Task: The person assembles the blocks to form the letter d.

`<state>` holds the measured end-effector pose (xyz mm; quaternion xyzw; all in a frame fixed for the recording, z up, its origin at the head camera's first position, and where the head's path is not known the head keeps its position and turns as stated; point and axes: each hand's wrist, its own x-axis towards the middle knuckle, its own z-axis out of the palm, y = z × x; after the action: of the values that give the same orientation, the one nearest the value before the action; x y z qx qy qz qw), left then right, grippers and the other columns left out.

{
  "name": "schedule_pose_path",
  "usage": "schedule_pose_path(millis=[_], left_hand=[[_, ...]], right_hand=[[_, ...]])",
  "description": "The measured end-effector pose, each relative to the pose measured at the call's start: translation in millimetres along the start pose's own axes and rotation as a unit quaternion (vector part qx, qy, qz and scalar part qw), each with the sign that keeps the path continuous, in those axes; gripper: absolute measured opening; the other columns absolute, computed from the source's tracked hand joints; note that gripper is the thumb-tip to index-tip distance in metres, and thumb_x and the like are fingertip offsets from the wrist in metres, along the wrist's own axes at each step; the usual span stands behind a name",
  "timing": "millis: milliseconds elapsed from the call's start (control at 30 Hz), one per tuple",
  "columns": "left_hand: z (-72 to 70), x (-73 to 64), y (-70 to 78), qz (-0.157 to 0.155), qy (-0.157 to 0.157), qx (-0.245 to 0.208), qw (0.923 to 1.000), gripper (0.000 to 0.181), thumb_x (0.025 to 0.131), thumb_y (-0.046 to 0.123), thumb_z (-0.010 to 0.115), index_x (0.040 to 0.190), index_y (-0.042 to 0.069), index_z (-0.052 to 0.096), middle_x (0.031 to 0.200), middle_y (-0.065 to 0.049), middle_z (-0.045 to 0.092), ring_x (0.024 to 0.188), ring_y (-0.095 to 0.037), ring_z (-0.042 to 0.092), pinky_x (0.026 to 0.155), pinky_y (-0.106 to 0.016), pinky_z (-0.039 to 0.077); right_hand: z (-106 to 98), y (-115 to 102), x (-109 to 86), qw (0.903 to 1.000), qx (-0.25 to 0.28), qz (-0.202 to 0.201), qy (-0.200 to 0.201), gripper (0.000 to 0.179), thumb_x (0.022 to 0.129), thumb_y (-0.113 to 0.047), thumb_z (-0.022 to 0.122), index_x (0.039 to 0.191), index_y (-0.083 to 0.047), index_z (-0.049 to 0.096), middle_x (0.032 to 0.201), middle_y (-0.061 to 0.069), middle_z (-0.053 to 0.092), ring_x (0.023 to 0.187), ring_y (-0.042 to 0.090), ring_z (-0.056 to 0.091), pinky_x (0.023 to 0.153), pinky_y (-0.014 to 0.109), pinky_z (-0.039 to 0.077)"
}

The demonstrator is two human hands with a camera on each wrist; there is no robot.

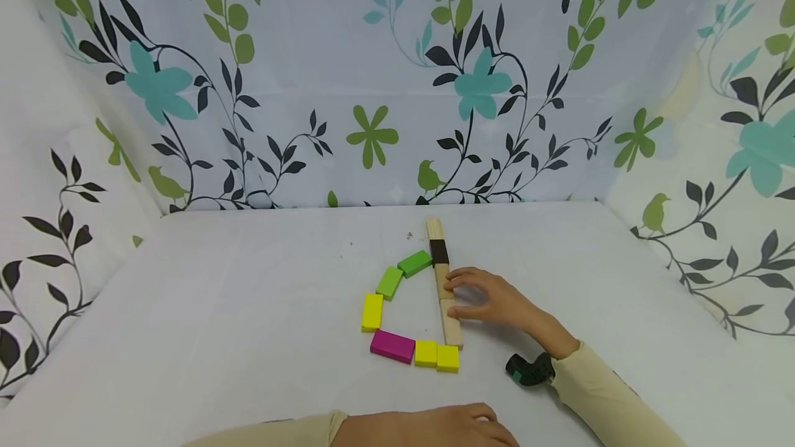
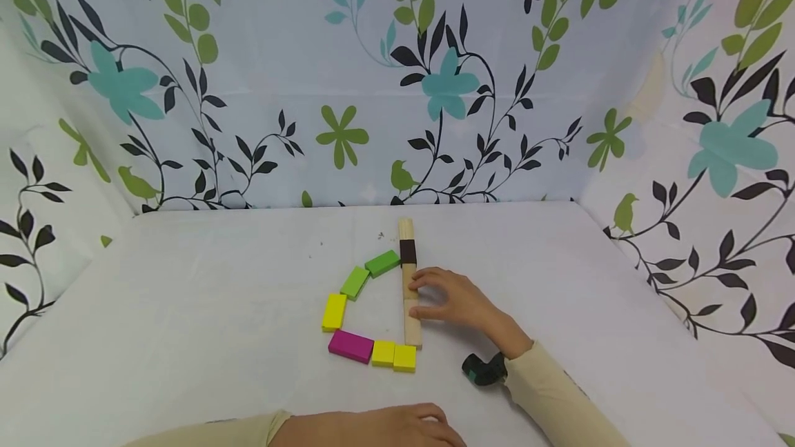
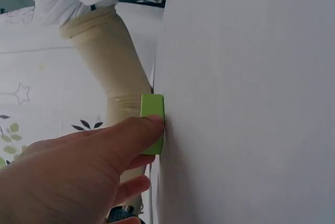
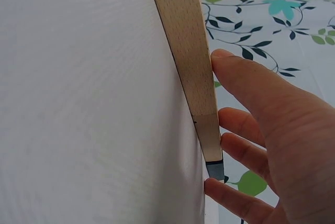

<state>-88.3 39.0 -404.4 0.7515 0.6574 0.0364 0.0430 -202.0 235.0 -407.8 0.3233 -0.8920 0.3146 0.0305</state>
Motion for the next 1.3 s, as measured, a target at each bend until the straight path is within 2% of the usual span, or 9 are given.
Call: schedule_pose_path(millis=[33,133,300,467,667,767,900,1133,1300], left_hand=[[-3.8,-2.5,-0.3,-0.014,0.004,0.003,0.9999,0.035,0.099,0.026,0.059,0.13,0.011,0.059,0.132,-0.001,0.059,0.125,-0.011,0.048,0.108,-0.011,0.021],[-7.7,-8.7,-4.4,-0.048,0.031,0.054,0.9969,0.033,0.098,0.033,0.058,0.128,0.02,0.061,0.128,0.009,0.061,0.127,-0.006,0.046,0.107,-0.012,0.022],[-9.4,-16.2,-15.8,-0.107,0.079,0.065,0.9891,0.03,0.097,0.037,0.059,0.125,0.025,0.061,0.121,0.014,0.061,0.127,-0.005,0.046,0.106,-0.019,0.029],[-4.1,-17.1,-26.1,-0.156,0.133,0.125,0.9706,0.028,0.093,0.04,0.063,0.118,0.026,0.064,0.112,0.014,0.064,0.119,-0.007,0.052,0.1,-0.025,0.037],[-2.3,-19.3,-32.4,-0.231,0.145,0.157,0.9492,0.028,0.092,0.043,0.064,0.114,0.026,0.066,0.108,0.013,0.064,0.111,-0.006,0.054,0.096,-0.028,0.043],[-1.1,-20.8,-33.8,-0.246,0.157,0.157,0.9436,0.027,0.09,0.042,0.066,0.111,0.025,0.066,0.106,0.012,0.063,0.107,-0.007,0.053,0.091,-0.024,0.043],[-1.2,-23.4,-34.3,-0.252,0.17,0.146,0.9412,0.028,0.088,0.039,0.068,0.111,0.023,0.065,0.102,0.011,0.063,0.103,-0.008,0.052,0.085,-0.02,0.042],[-2.5,-28.0,-33.7,-0.272,0.157,0.115,0.9424,0.025,0.089,0.033,0.068,0.113,0.025,0.065,0.106,0.008,0.057,0.1,-0.007,0.05,0.083,-0.017,0.04],[-3.3,-29.3,-33.0,-0.28,0.159,0.125,0.9386,0.022,0.089,0.038,0.067,0.107,0.025,0.066,0.103,0.009,0.057,0.098,-0.007,0.05,0.082,-0.017,0.04]], right_hand=[[0,0,0.0,1.0,-0.002,-0.004,0.001,0.038,0.084,-0.028,0.077,0.116,-0.011,0.068,0.131,0.01,0.059,0.125,0.034,0.052,0.104,0.058,0.038],[2,2,0.1,0.9999,-0.003,-0.011,0.003,0.038,0.084,-0.029,0.077,0.116,-0.011,0.068,0.13,0.01,0.06,0.124,0.034,0.052,0.103,0.058,0.039],[2,2,-0.1,0.9996,-0.007,-0.024,0.009,0.036,0.084,-0.027,0.077,0.115,-0.011,0.068,0.129,0.01,0.06,0.123,0.034,0.053,0.102,0.058,0.04],[3,4,-0.6,0.9995,-0.007,-0.03,0.01,0.034,0.086,-0.026,0.075,0.116,-0.011,0.068,0.129,0.01,0.06,0.124,0.033,0.053,0.102,0.057,0.04],[1,1,-1.1,0.9998,0.0,-0.021,0.008,0.034,0.085,-0.023,0.076,0.116,-0.011,0.068,0.13,0.009,0.06,0.125,0.032,0.052,0.104,0.055,0.039],[0,-1,-1.1,0.9999,0.003,-0.012,0.006,0.035,0.085,-0.024,0.076,0.116,-0.012,0.068,0.13,0.009,0.059,0.126,0.031,0.052,0.104,0.054,0.039],[-1,-3,-0.8,1.0,0.009,-0.003,0.0,0.036,0.085,-0.025,0.076,0.117,-0.012,0.068,0.132,0.008,0.059,0.127,0.031,0.051,0.105,0.054,0.038],[-1,-4,-0.9,0.9999,0.01,0.001,-0.003,0.037,0.085,-0.026,0.076,0.118,-0.011,0.068,0.133,0.009,0.058,0.129,0.032,0.05,0.106,0.056,0.037],[0,-2,-1.1,1.0,0.008,-0.002,-0.002,0.037,0.085,-0.025,0.076,0.118,-0.011,0.067,0.133,0.009,0.058,0.129,0.032,0.05,0.106,0.055,0.037]])
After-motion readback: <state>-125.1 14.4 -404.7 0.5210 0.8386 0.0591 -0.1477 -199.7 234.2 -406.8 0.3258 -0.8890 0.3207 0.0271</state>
